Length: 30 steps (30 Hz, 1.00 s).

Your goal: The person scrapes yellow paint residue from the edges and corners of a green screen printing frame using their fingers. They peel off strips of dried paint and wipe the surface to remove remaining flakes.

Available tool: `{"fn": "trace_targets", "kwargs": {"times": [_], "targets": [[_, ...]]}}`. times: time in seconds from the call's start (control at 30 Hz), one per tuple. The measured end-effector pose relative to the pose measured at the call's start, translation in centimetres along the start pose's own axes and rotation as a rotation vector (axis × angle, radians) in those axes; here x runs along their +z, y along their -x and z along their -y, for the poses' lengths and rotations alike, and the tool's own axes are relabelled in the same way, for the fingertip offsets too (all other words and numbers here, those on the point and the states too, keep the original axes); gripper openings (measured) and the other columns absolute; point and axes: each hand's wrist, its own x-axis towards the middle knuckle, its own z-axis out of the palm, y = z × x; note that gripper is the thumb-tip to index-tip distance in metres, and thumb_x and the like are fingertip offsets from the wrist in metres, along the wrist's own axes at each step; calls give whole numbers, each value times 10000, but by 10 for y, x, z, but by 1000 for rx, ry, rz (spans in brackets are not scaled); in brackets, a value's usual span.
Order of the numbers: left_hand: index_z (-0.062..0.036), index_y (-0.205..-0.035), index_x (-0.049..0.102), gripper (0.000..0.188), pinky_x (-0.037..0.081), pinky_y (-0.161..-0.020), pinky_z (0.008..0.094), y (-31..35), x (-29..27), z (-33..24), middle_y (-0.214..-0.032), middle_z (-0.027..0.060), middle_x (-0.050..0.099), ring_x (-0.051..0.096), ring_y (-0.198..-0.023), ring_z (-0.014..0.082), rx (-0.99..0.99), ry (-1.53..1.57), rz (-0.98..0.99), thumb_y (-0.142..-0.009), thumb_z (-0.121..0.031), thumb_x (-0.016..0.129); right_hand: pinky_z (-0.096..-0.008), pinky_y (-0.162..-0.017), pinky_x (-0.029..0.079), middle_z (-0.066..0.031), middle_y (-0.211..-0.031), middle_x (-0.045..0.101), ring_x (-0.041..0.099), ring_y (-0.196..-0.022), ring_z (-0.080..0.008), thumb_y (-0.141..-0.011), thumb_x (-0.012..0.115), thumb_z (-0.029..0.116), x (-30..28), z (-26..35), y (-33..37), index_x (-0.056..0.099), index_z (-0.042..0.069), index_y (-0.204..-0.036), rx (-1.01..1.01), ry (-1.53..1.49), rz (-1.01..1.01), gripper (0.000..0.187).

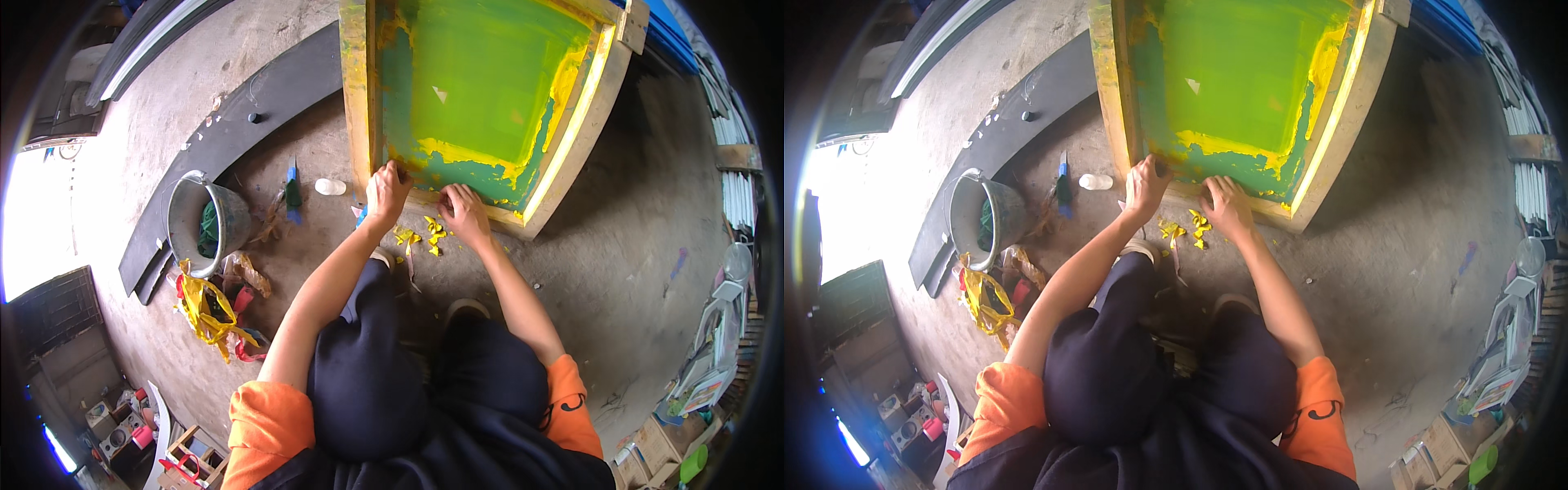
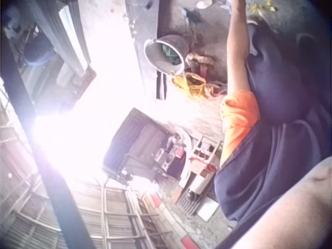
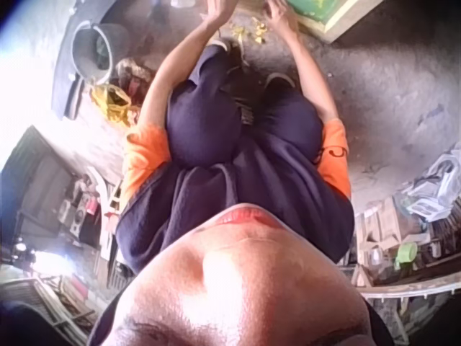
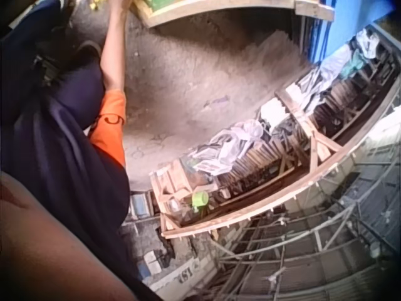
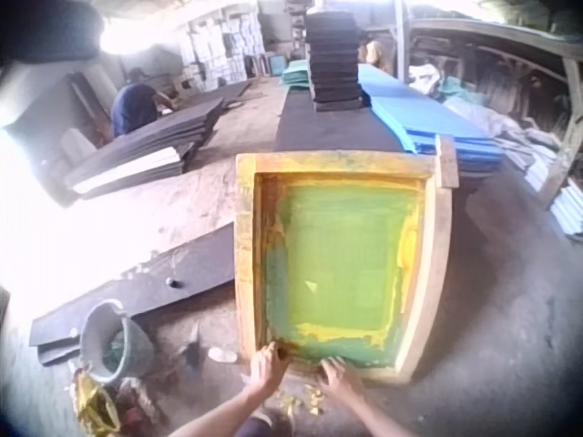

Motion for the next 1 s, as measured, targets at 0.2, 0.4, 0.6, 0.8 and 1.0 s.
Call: {"fn": "trace_targets", "kwargs": {"times": [0.2,0.4,0.6,0.8,1.0], "targets": [[-17,-931,504,254,497,-660,467,3,-3,13,-836,216,598,599,-758,402,-60,-80,51,-758,-132,650,-380,-824,447,-68,-918,597,563,-937,-251,-810,620,172,-1,2,-3,545,66,-924,7,-28,41,173],[-29,-1018,457,261,501,-667,447,18,-23,11,-849,184,590,601,-794,376,182,73,52,-828,-127,607,-375,-819,442,-53,-897,585,562,-909,-234,-811,629,164,4,-2,-1,535,81,-921,-33,26,-11,166],[-18,-810,601,170,497,-667,375,34,-39,21,-789,114,610,589,-722,302,462,9,199,-780,-161,688,-361,-800,443,-48,-877,575,560,-886,-228,-811,631,160,2,2,-2,527,84,-901,-21,1,10,157],[-33,-1007,581,300,462,-767,381,26,-29,11,-967,108,527,509,-896,295,525,-118,22,-761,-173,680,-369,-780,439,-45,-884,572,559,-880,-235,-803,636,158,3,2,-1,529,81,-917,-44,49,-30,174],[-103,-1063,610,322,435,-774,363,16,-18,20,-1007,50,518,504,-933,241,561,-274,62,-756,-182,668,-372,-764,434,-41,-888,571,555,-875,-238,-809,634,185,3,2,-2,529,85,-924,-59,81,-27,185]]}}
